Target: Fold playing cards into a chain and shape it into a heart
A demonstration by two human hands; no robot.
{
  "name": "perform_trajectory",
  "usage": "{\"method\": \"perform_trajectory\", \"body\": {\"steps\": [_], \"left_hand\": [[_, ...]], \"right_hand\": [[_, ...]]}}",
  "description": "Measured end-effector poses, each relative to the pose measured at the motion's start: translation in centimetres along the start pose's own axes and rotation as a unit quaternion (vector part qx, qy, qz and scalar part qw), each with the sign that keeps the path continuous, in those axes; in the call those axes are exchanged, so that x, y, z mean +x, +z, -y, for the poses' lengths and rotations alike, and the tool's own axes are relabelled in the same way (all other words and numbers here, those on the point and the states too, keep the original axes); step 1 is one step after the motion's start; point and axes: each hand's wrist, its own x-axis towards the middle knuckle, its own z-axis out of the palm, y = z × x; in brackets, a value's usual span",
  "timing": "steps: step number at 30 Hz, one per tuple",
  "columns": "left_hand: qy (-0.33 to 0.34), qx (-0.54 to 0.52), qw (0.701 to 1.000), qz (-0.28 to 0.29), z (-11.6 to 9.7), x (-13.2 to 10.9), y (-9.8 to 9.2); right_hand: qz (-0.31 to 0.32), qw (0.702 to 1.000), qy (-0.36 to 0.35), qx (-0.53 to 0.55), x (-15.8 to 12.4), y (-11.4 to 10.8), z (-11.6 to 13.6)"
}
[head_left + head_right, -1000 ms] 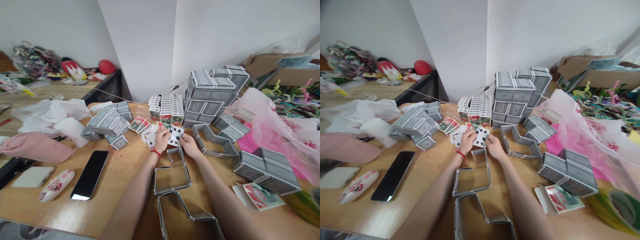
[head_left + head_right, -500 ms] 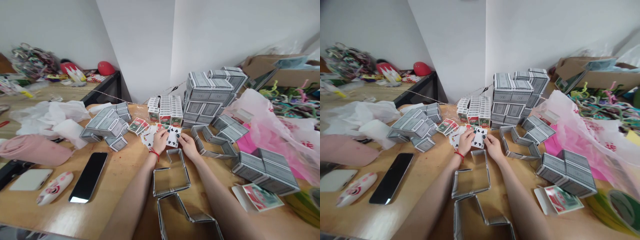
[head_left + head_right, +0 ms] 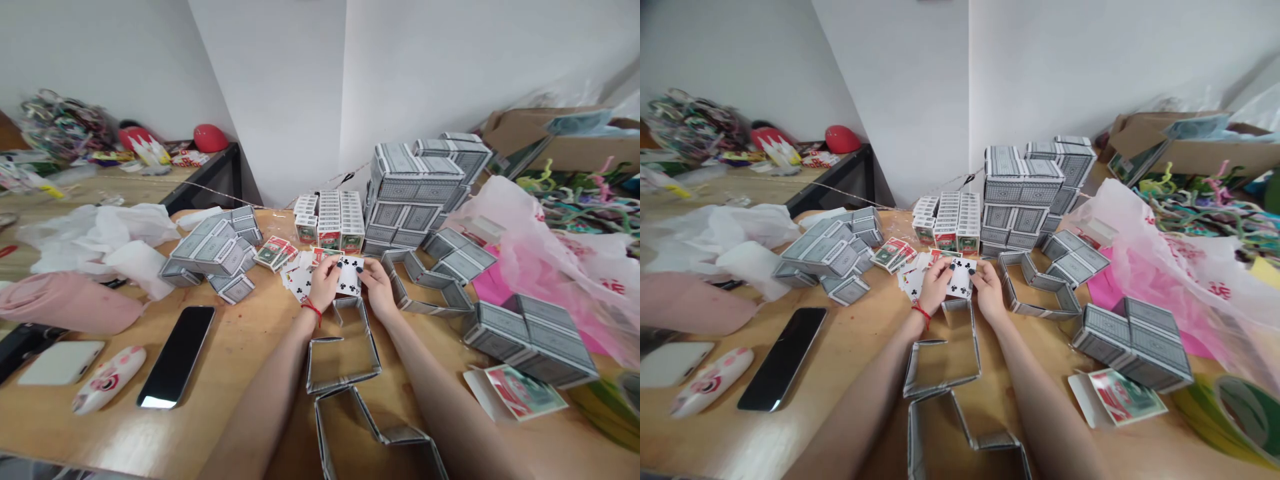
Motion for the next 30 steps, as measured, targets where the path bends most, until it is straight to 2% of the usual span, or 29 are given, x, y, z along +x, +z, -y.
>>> {"method": "perform_trajectory", "body": {"steps": [8, 30], "left_hand": [[-0.037, -0.025, 0.999, -0.009, -0.49, 0.16, 0.16], [-0.007, 0.015, 1.000, 0.000, -0.38, 0.15, 0.13]], "right_hand": [[-0.011, 0.999, -0.002, -0.032, 0.10, 0.03, -0.30], [-0.054, 0.993, -0.036, -0.102, 0.24, -0.13, -0.19]]}}
